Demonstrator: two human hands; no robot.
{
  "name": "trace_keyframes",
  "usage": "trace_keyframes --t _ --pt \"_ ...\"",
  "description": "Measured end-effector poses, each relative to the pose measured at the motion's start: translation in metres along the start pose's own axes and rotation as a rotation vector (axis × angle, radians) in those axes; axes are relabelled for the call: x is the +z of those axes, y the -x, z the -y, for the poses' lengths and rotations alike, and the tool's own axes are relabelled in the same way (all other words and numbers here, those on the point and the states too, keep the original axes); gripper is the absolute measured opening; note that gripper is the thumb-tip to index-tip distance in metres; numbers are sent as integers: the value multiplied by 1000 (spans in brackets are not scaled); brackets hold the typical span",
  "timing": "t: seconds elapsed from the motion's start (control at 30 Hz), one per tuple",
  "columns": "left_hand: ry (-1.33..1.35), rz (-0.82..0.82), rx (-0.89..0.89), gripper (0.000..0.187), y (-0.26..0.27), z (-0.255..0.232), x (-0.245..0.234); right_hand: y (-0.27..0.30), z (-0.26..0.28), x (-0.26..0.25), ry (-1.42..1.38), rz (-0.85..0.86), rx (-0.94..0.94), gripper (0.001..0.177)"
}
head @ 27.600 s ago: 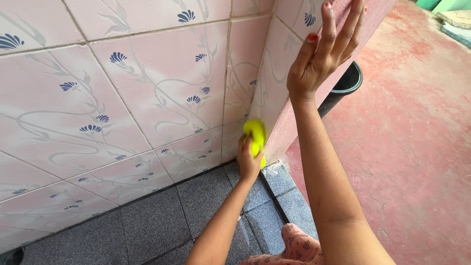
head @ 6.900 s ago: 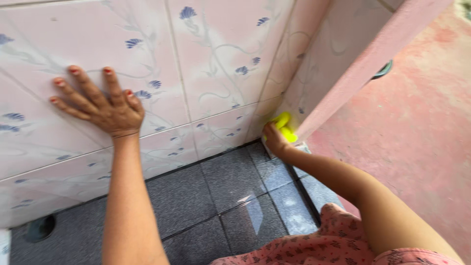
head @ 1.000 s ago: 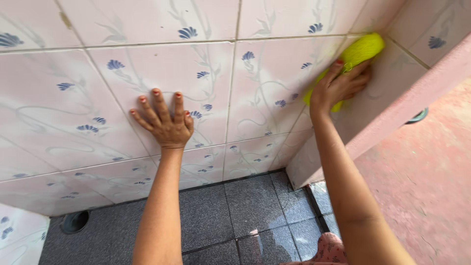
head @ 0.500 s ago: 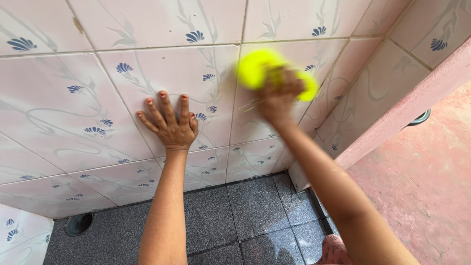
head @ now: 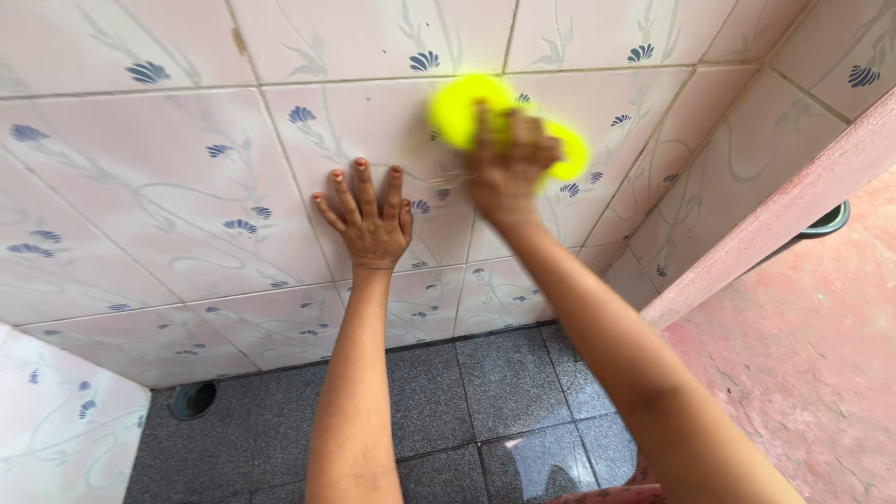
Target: The person scrubs the floor and wall tiles with a sponge and water, periodically dipping a small bucket into a larger bucket of water.
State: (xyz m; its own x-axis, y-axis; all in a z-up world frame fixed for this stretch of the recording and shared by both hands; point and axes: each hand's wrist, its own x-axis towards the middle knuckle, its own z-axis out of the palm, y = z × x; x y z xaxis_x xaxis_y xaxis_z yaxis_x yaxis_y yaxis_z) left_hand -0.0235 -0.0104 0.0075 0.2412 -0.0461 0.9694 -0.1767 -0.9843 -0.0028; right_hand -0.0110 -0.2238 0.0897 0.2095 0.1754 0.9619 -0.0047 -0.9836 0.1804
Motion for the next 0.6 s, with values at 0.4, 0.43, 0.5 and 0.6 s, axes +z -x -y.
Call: trace_keyframes --t 0.4,0.43,0.5,0.6 --pt "136 -235 -711 57 -17 140 -54 10 146 -48 -63 -61 -588 79" --pt "130 -233 -710 57 -16 139 -61 26 135 -48 -68 -10 -680 80" --pt "96 -67 -528 63 -12 134 -70 49 102 -41 -56 34 -816 82" --pt "85 29 -454 61 -14 131 -77 64 35 -36 -42 57 -876 79"
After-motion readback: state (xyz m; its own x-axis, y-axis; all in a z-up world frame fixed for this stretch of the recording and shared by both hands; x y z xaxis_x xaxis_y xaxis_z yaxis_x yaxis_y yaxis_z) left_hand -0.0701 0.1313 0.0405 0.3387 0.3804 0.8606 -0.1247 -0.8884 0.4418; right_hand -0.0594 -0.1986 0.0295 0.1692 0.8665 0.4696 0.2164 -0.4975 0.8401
